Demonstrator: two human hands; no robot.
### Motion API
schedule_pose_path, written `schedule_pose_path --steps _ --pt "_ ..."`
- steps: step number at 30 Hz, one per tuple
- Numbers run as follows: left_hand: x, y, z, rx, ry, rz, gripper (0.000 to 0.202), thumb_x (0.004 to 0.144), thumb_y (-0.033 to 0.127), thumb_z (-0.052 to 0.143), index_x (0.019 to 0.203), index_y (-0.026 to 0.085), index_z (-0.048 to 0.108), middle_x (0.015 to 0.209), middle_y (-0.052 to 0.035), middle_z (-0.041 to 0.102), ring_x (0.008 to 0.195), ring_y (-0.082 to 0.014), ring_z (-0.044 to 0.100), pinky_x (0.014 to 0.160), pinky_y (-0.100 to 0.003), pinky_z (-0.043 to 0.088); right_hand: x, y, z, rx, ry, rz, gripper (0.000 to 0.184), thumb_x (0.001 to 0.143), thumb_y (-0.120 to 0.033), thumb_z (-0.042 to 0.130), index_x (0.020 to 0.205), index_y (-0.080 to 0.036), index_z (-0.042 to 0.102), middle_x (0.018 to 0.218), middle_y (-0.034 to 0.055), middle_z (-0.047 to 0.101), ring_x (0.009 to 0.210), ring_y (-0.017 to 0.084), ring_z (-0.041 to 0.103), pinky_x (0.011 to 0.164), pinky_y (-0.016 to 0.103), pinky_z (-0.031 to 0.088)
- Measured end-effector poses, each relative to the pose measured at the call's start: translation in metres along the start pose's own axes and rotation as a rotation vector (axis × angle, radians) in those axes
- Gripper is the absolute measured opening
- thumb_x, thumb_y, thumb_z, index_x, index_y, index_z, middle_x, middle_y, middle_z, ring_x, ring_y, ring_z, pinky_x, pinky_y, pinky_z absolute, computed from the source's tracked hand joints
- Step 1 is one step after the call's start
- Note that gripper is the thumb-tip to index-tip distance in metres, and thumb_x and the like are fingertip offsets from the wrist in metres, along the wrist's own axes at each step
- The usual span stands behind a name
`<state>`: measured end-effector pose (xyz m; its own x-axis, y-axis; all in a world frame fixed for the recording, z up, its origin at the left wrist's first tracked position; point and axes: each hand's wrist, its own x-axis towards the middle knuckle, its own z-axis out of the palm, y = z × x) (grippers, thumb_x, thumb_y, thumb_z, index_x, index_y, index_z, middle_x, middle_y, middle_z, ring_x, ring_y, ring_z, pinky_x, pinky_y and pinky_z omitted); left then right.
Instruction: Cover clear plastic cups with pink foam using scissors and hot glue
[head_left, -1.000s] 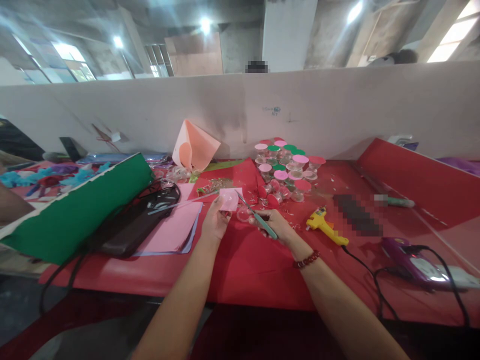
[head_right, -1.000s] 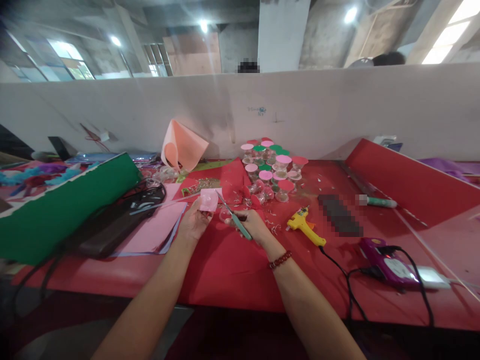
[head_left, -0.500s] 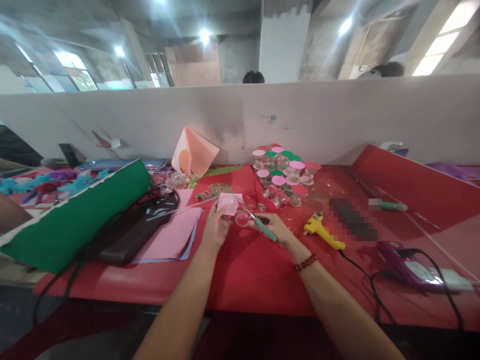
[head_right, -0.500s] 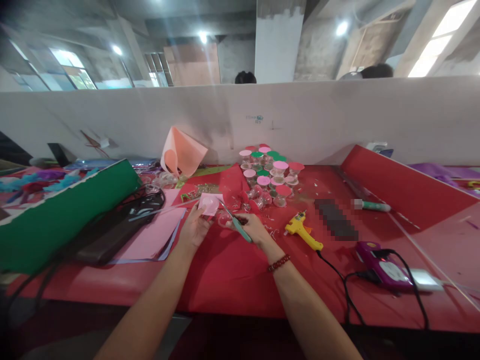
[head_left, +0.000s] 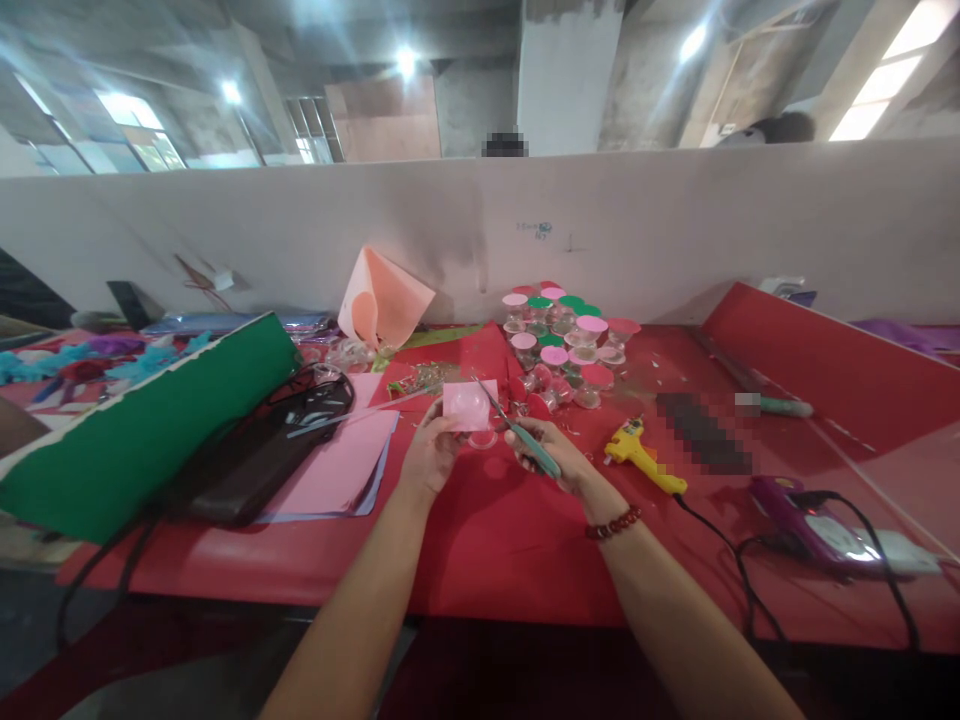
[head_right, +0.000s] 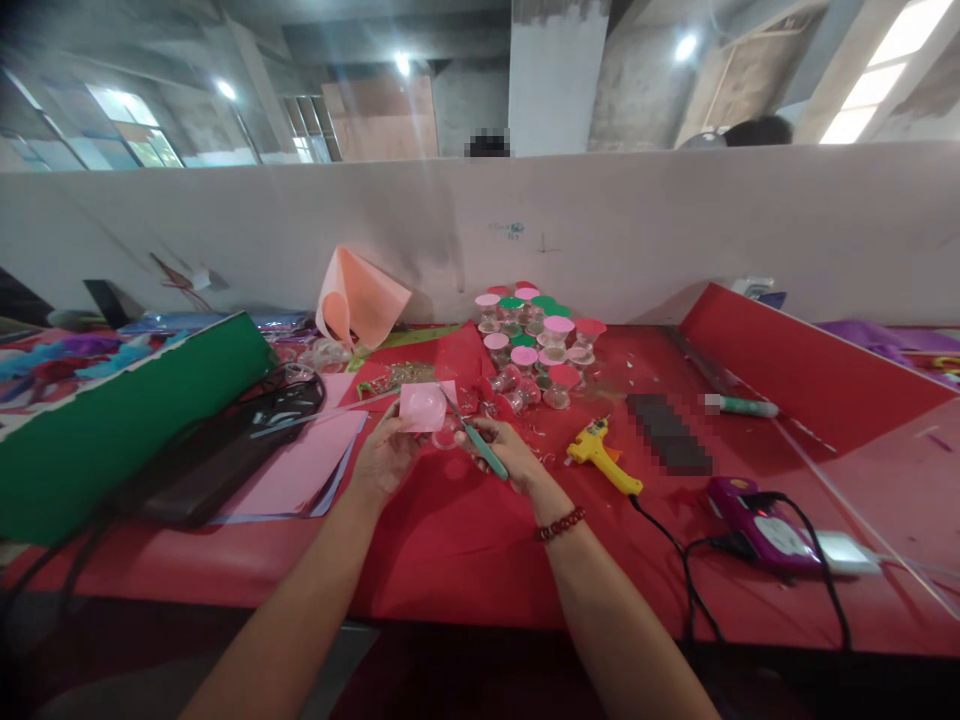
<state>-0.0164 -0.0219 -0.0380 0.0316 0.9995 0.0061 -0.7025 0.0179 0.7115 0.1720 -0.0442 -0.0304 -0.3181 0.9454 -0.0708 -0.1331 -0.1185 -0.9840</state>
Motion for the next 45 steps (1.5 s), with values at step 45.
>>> schedule_pose_path --steps 45 --pt "0.0048 0.0017 0.0012 -0.043 0.192 -0.178 0.015 0.071 0.015 0.071 0.083 0.018 0.063 0.077 -0.0015 0.072 0.064 -0.0116 0.064 0.057 -0.022 0.049 0.0011 0.0044 0.0032 -0.078 0.041 0.086 0.040 0.061 -0.040 0.078 0.089 -0.013 0.069 0.047 -0.0080 0.047 0.037 0.004 0.040 0.034 0.016 0.026"
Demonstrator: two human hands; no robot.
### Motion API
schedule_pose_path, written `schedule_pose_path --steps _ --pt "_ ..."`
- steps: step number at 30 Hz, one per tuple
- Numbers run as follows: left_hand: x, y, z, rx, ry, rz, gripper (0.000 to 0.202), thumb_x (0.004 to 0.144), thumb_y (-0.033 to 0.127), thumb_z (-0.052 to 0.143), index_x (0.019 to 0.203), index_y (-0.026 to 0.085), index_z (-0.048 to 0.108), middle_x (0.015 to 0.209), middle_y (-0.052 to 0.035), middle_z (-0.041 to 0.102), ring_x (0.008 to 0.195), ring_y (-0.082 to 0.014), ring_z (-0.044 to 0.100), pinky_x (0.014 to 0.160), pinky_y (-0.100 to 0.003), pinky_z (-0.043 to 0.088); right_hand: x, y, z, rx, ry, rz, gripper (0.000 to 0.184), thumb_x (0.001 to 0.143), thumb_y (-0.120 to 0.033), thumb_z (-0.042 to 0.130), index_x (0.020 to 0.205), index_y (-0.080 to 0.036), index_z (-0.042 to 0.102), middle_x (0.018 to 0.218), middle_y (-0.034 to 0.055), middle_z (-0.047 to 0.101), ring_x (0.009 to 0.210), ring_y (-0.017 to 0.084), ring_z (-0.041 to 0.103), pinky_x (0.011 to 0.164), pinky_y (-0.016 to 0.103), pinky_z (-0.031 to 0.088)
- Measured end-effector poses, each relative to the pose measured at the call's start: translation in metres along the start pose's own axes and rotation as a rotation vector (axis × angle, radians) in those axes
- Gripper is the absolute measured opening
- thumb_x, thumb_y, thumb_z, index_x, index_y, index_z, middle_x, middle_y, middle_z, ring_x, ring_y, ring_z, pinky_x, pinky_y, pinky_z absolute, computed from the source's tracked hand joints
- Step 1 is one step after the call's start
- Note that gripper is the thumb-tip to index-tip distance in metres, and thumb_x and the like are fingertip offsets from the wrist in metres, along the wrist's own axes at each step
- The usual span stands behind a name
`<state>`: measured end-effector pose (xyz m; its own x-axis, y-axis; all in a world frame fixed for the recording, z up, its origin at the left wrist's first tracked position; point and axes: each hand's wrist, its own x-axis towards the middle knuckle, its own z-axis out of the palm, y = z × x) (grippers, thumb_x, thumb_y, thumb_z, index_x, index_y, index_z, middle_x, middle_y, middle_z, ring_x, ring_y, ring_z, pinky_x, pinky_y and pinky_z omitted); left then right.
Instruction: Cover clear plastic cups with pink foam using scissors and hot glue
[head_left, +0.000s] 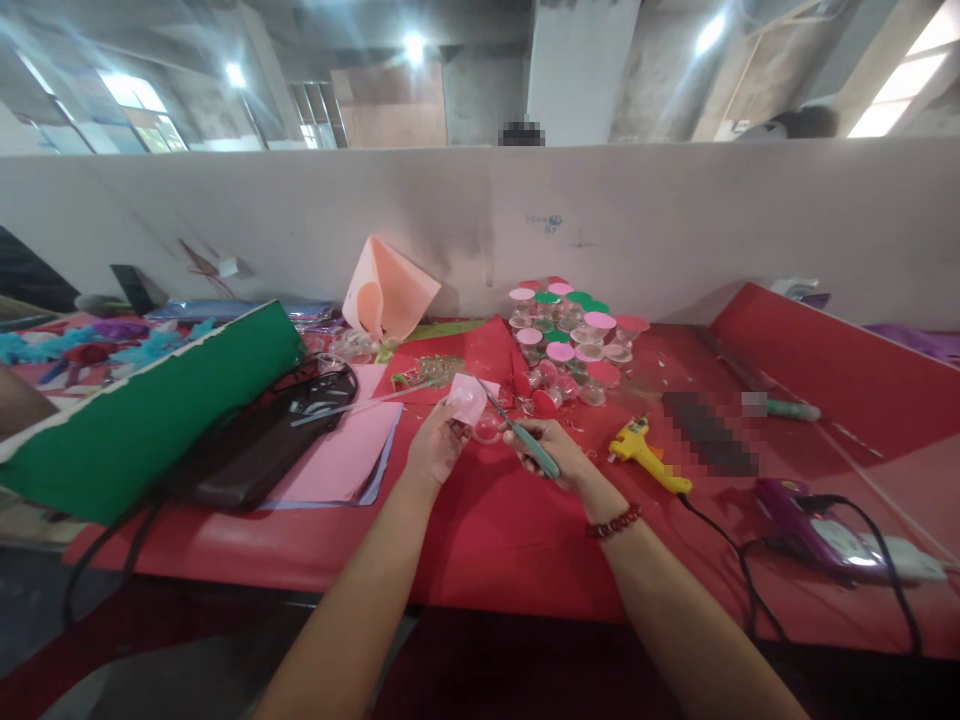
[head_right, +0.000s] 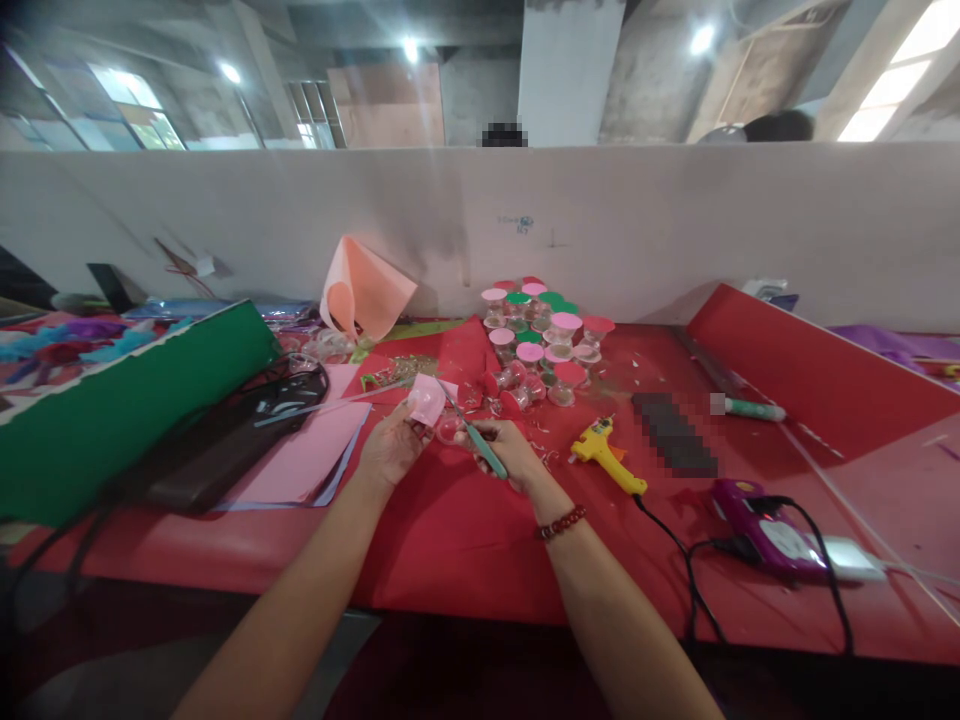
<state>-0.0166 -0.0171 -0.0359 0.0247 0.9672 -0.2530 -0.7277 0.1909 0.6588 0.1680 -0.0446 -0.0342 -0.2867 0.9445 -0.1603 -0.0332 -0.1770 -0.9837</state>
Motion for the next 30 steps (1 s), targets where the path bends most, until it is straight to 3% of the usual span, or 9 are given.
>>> schedule_pose_path --steps 9,17,26,30 --pt "0.003 -0.001 -0.002 -0.001 0.024 0.025 0.031 0.069 0.016 0.073 0.099 0.020 0.066 0.081 0.0000 0.073 0.070 -0.0126 0.066 0.063 -0.024 0.048 0.003 0.005 -0.002 -0.038 -0.004 -0.006 0.043 0.064 -0.040 0.077 0.098 -0.014 0.070 0.048 -0.0078 0.049 0.036 0.005 0.042 0.034 0.016 0.028" --pt "0.005 0.002 -0.005 -0.064 0.095 0.080 0.023 0.067 0.015 0.074 0.086 0.019 0.062 0.080 0.0007 0.072 0.070 -0.0116 0.065 0.063 -0.023 0.046 -0.002 -0.002 0.001 -0.104 -0.018 -0.030 0.040 0.066 -0.048 0.074 0.086 -0.014 0.068 0.045 -0.0080 0.045 0.036 0.006 0.041 0.035 0.017 0.027" --pt "-0.004 -0.002 -0.002 0.081 -0.114 0.083 0.033 0.063 0.023 0.080 0.092 0.019 0.064 0.093 -0.0016 0.074 0.080 -0.0136 0.067 0.069 -0.025 0.049 0.003 0.000 -0.002 -0.049 0.017 -0.135 0.041 0.066 -0.046 0.076 0.093 -0.018 0.065 0.062 -0.0054 0.052 0.050 0.006 0.040 0.045 0.020 0.028" --pt "-0.006 -0.003 -0.001 0.137 -0.147 0.085 0.035 0.063 0.023 0.079 0.096 0.019 0.066 0.095 -0.0023 0.074 0.081 -0.0144 0.068 0.072 -0.025 0.049 0.003 0.002 -0.003 0.029 0.009 -0.095 0.039 0.067 -0.045 0.076 0.093 -0.019 0.062 0.064 -0.0056 0.050 0.052 0.006 0.037 0.048 0.020 0.028"
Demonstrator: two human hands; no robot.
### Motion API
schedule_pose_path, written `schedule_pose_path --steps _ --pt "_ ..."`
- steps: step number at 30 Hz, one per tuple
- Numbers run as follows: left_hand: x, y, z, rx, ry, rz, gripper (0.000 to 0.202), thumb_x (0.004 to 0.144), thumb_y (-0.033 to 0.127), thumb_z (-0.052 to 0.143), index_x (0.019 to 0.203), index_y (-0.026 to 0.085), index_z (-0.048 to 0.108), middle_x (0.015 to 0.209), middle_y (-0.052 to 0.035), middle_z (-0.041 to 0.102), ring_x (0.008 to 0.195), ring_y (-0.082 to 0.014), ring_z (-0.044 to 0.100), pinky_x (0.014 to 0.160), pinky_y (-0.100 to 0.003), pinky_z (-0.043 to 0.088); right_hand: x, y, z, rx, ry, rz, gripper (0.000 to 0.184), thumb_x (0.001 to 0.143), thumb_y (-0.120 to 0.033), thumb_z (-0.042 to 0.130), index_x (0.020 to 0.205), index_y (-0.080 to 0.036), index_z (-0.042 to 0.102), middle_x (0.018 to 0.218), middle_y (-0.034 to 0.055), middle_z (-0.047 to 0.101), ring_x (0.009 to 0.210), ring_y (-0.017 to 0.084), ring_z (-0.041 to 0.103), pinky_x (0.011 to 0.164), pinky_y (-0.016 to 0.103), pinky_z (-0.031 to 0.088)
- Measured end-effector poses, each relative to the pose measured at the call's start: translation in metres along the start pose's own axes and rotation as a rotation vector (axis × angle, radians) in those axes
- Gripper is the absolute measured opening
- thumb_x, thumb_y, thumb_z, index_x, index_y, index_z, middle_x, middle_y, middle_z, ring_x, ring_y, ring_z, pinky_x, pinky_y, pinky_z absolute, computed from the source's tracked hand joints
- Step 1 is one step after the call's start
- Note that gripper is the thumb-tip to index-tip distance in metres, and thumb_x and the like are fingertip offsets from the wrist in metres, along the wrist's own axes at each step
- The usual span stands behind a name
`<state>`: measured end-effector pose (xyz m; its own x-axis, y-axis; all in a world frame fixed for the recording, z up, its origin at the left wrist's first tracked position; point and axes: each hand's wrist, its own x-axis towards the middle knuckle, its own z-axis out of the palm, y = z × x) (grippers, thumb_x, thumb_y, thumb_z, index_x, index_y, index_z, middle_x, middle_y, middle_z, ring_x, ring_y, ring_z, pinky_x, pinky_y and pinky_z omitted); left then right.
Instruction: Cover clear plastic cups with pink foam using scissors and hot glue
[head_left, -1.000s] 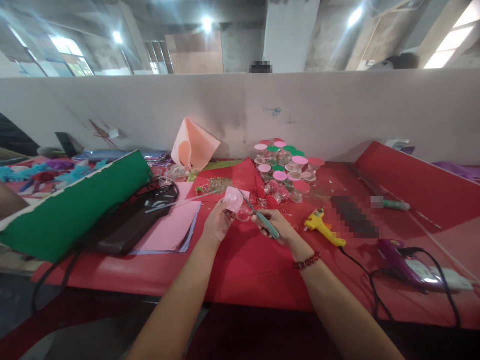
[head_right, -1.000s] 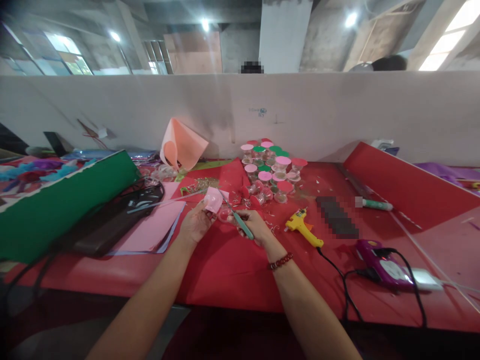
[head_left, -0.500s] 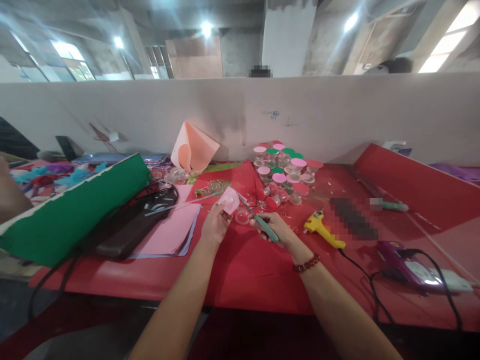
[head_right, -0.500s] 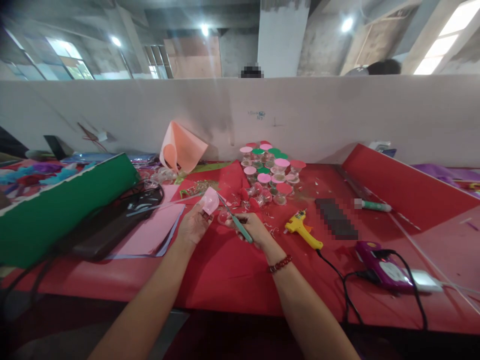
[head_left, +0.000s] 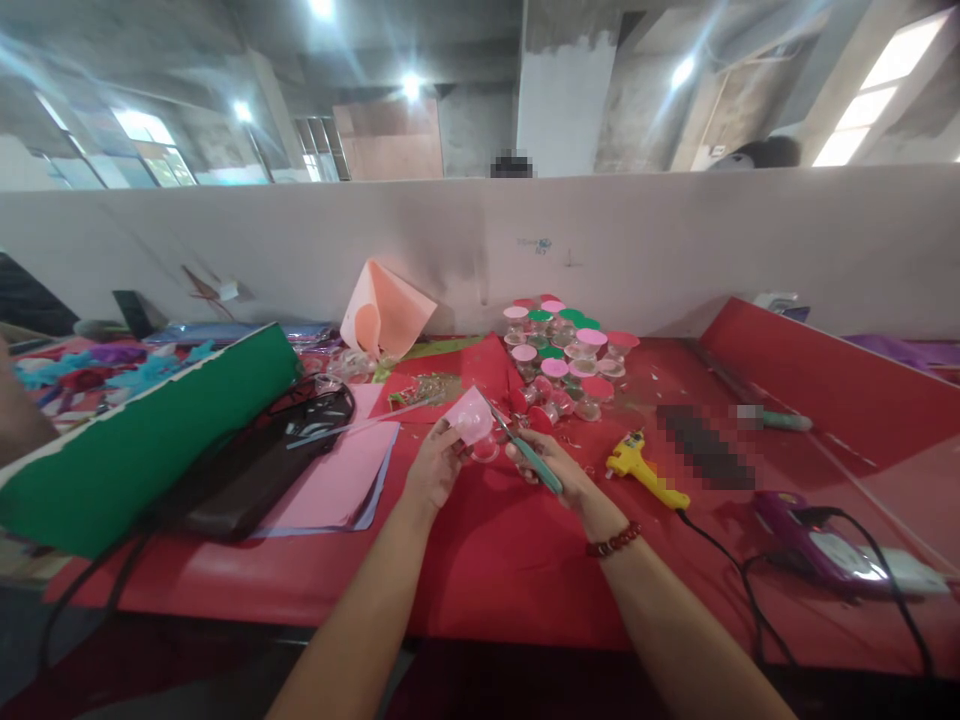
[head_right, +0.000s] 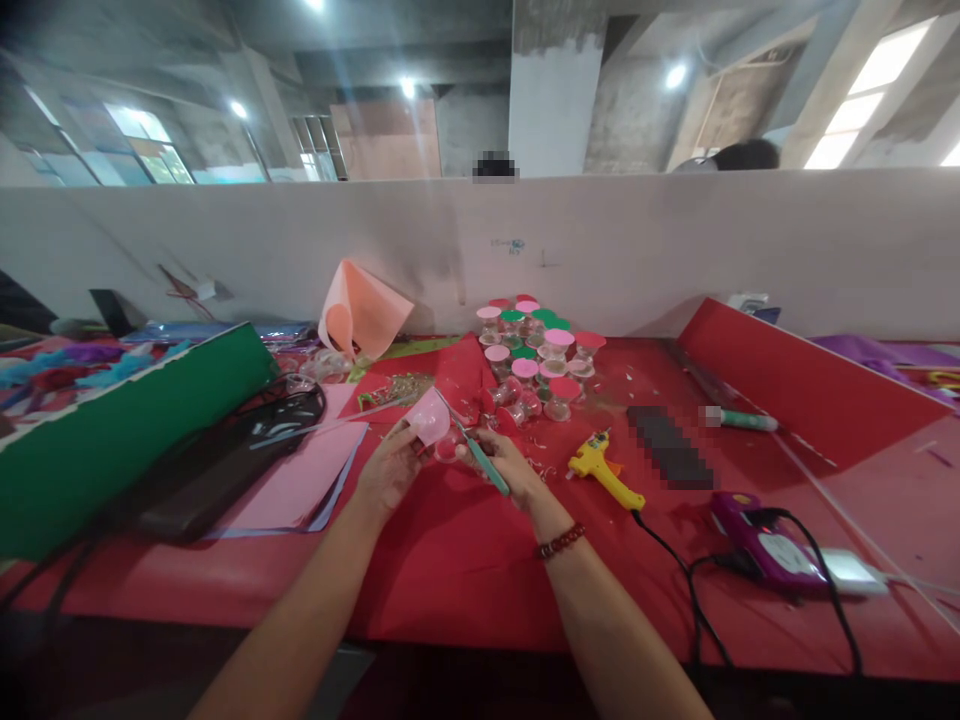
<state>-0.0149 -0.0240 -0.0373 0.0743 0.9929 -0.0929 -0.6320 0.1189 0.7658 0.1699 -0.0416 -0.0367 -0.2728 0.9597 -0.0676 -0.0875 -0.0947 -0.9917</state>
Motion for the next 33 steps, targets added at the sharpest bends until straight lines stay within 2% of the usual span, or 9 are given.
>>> schedule_pose_path --steps 9,13,18,22,33 --pt "0.0022 -0.0010 -0.0011 -0.022 0.019 -0.011 0.032 0.062 0.020 0.079 0.092 0.020 0.066 0.091 -0.0021 0.074 0.078 -0.0148 0.067 0.071 -0.026 0.049 -0.0025 -0.0046 0.0015 0.054 -0.054 0.009 0.039 0.064 -0.045 0.078 0.086 -0.018 0.059 0.057 -0.0084 0.041 0.047 0.005 0.033 0.045 0.020 0.023" --pt "0.0010 0.0005 0.0015 -0.019 0.022 -0.007 0.035 0.063 0.021 0.079 0.096 0.020 0.067 0.090 -0.0011 0.074 0.077 -0.0141 0.067 0.070 -0.025 0.049 -0.0022 -0.0042 0.0014 0.057 -0.049 0.033 0.039 0.064 -0.045 0.078 0.083 -0.018 0.058 0.055 -0.0092 0.040 0.044 0.004 0.032 0.042 0.020 0.021" --pt "0.0019 0.0010 0.0017 -0.004 0.027 0.014 0.041 0.063 0.022 0.079 0.102 0.021 0.065 0.091 -0.0014 0.074 0.078 -0.0139 0.067 0.069 -0.024 0.047 -0.0016 -0.0046 0.0017 0.035 -0.042 0.040 0.039 0.063 -0.047 0.078 0.083 -0.017 0.061 0.054 -0.0087 0.042 0.043 0.004 0.034 0.042 0.020 0.025" --pt "0.0044 -0.0001 -0.0016 -0.008 0.036 0.027 0.040 0.061 0.023 0.080 0.098 0.021 0.063 0.088 -0.0003 0.073 0.075 -0.0120 0.066 0.067 -0.023 0.046 -0.0025 -0.0065 0.0032 0.033 -0.035 0.023 0.038 0.062 -0.046 0.078 0.077 -0.017 0.060 0.053 -0.0084 0.043 0.042 0.004 0.035 0.041 0.020 0.026" --pt "0.0052 0.0019 -0.0024 -0.053 0.090 0.039 0.034 0.062 0.020 0.078 0.092 0.020 0.064 0.084 0.0022 0.072 0.072 -0.0097 0.063 0.064 -0.021 0.044 -0.0033 -0.0054 0.0029 0.021 -0.029 0.063 0.039 0.062 -0.043 0.077 0.085 -0.014 0.066 0.051 -0.0076 0.047 0.039 0.004 0.040 0.038 0.018 0.025"
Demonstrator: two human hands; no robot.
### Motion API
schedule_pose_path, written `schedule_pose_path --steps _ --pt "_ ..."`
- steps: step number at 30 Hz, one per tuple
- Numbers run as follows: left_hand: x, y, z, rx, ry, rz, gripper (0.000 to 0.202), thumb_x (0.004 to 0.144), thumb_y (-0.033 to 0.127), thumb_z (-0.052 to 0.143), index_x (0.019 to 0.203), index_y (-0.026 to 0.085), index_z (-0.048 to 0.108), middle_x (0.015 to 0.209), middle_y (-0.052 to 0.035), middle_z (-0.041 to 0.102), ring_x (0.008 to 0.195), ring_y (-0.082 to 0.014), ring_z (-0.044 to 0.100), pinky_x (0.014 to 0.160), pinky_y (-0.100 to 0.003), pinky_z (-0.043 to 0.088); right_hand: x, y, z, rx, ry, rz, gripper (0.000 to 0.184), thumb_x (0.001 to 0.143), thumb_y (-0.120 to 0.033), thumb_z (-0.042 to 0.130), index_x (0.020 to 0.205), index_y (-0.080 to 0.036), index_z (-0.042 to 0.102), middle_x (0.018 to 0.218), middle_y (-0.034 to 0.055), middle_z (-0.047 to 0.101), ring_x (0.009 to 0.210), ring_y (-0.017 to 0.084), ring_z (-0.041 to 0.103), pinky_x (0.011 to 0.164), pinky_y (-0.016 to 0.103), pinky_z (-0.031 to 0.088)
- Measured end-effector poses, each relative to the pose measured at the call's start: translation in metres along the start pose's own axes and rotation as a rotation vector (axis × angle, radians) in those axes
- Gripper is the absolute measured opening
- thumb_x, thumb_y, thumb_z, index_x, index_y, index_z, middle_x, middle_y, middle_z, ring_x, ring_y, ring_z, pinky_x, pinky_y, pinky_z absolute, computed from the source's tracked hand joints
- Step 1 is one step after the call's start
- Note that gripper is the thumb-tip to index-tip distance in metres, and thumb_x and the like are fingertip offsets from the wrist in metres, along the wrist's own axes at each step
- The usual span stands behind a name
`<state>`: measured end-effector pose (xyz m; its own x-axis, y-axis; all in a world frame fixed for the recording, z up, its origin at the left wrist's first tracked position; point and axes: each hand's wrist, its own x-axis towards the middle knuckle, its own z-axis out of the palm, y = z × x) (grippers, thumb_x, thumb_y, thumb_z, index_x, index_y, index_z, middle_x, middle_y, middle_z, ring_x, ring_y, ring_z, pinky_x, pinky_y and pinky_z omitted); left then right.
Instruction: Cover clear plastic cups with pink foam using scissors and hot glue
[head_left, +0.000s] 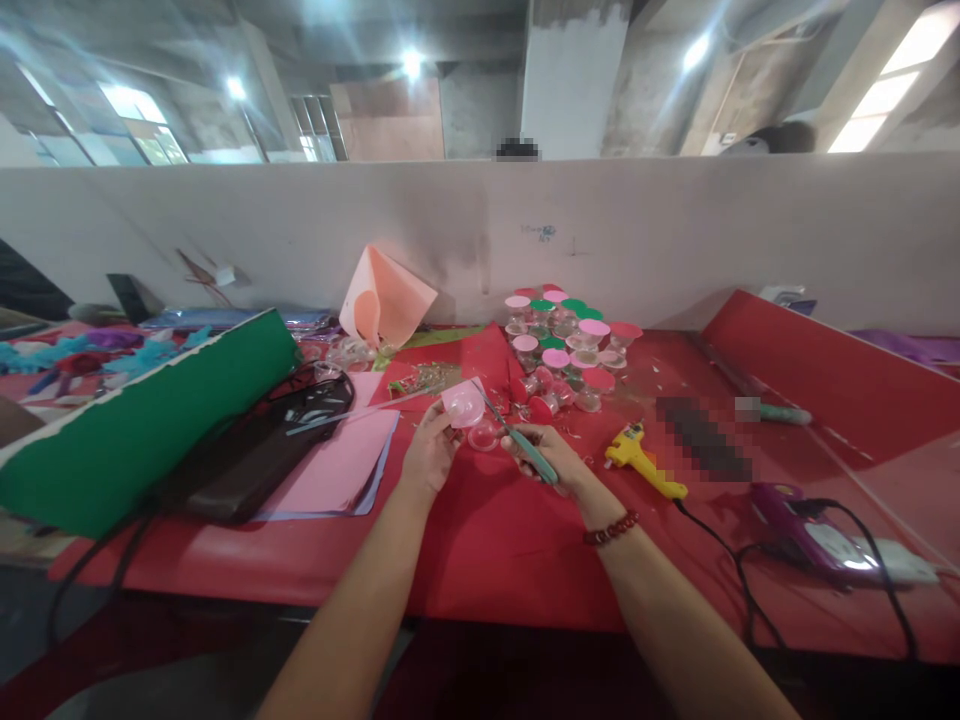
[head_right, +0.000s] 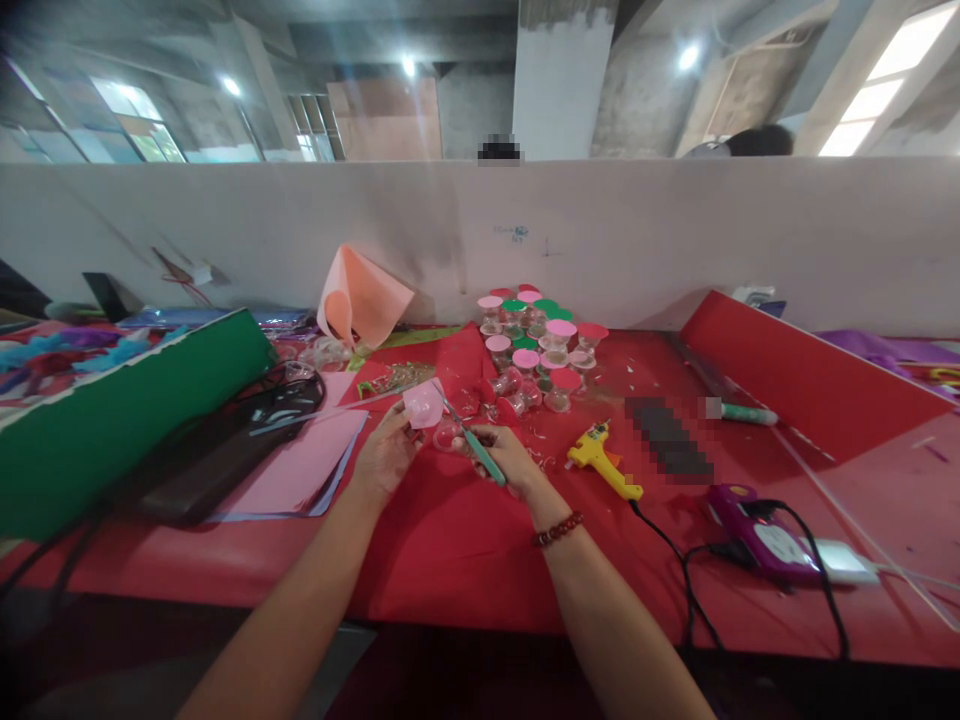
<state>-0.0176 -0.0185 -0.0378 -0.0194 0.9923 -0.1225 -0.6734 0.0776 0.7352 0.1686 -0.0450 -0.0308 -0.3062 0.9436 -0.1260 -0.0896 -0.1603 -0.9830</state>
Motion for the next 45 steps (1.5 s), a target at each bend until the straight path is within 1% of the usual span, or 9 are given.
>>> schedule_pose_path --steps 6,10,19,26,30,33,35,39,45 --pt "0.002 0.000 -0.002 -0.010 0.028 -0.002 0.033 0.062 0.019 0.077 0.092 0.020 0.064 0.083 0.0025 0.071 0.071 -0.0097 0.062 0.066 -0.021 0.044 -0.001 0.000 0.000 -0.038 -0.002 0.007 0.037 0.064 -0.042 0.077 0.086 -0.014 0.066 0.048 -0.0082 0.045 0.037 0.005 0.040 0.036 0.017 0.026" --pt "0.003 0.001 -0.002 -0.044 0.058 0.004 0.035 0.061 0.018 0.078 0.093 0.020 0.064 0.083 0.0026 0.071 0.071 -0.0100 0.062 0.065 -0.022 0.043 -0.001 0.001 -0.001 -0.068 0.000 0.019 0.039 0.065 -0.046 0.075 0.087 -0.014 0.067 0.047 -0.0082 0.046 0.037 0.005 0.040 0.036 0.017 0.027" --pt "0.005 0.002 -0.002 -0.109 0.137 0.002 0.032 0.061 0.017 0.078 0.090 0.020 0.066 0.081 0.0008 0.071 0.068 -0.0103 0.061 0.062 -0.022 0.043 0.002 0.006 -0.001 -0.096 -0.011 0.018 0.045 0.063 -0.048 0.078 0.090 -0.014 0.069 0.047 -0.0087 0.046 0.038 0.005 0.041 0.036 0.017 0.029" --pt "0.007 0.004 -0.004 -0.132 0.168 0.003 0.030 0.065 0.018 0.075 0.094 0.020 0.066 0.083 -0.0007 0.071 0.071 -0.0124 0.063 0.063 -0.024 0.044 0.001 0.004 0.000 -0.158 -0.007 0.050 0.046 0.061 -0.045 0.079 0.093 -0.013 0.070 0.046 -0.0081 0.047 0.038 0.006 0.042 0.037 0.018 0.029" --pt "0.009 0.004 -0.005 -0.144 0.169 -0.009 0.031 0.065 0.018 0.076 0.095 0.019 0.065 0.082 -0.0013 0.071 0.073 -0.0136 0.065 0.067 -0.026 0.047 0.001 0.003 0.000 -0.166 0.023 0.016 0.043 0.062 -0.045 0.078 0.089 -0.013 0.069 0.053 -0.0058 0.051 0.042 0.005 0.040 0.040 0.019 0.028" --pt "0.008 0.002 -0.005 -0.134 0.150 -0.016 0.031 0.065 0.020 0.077 0.094 0.019 0.065 0.081 -0.0009 0.071 0.073 -0.0135 0.065 0.067 -0.026 0.048 0.001 0.002 0.000 -0.153 0.024 -0.057 0.037 0.064 -0.043 0.077 0.085 -0.014 0.067 0.060 -0.0045 0.052 0.047 0.004 0.038 0.043 0.019 0.027" --pt "0.006 0.000 -0.005 -0.100 0.099 -0.031 0.033 0.064 0.021 0.079 0.094 0.019 0.065 0.082 -0.0008 0.072 0.072 -0.0134 0.065 0.065 -0.025 0.048 0.001 0.001 0.000 -0.139 0.020 -0.081 0.035 0.065 -0.043 0.077 0.085 -0.015 0.065 0.061 -0.0046 0.051 0.048 0.004 0.037 0.044 0.020 0.026" --pt "0.004 -0.005 -0.003 -0.004 0.017 -0.057 0.040 0.060 0.023 0.082 0.097 0.020 0.065 0.084 -0.0004 0.072 0.072 -0.0129 0.064 0.063 -0.024 0.047 0.002 0.002 -0.003 -0.039 0.015 -0.036 0.039 0.065 -0.045 0.077 0.087 -0.018 0.061 0.059 -0.0072 0.045 0.047 0.005 0.033 0.044 0.020 0.023" --pt "0.006 -0.007 -0.007 0.030 -0.008 -0.026 0.046 0.059 0.025 0.083 0.101 0.021 0.065 0.088 -0.0005 0.072 0.075 -0.0129 0.064 0.065 -0.024 0.046 0.002 0.001 -0.005 -0.032 -0.020 -0.016 0.041 0.065 -0.046 0.077 0.088 -0.018 0.059 0.058 -0.0081 0.043 0.046 0.004 0.034 0.044 0.019 0.024"
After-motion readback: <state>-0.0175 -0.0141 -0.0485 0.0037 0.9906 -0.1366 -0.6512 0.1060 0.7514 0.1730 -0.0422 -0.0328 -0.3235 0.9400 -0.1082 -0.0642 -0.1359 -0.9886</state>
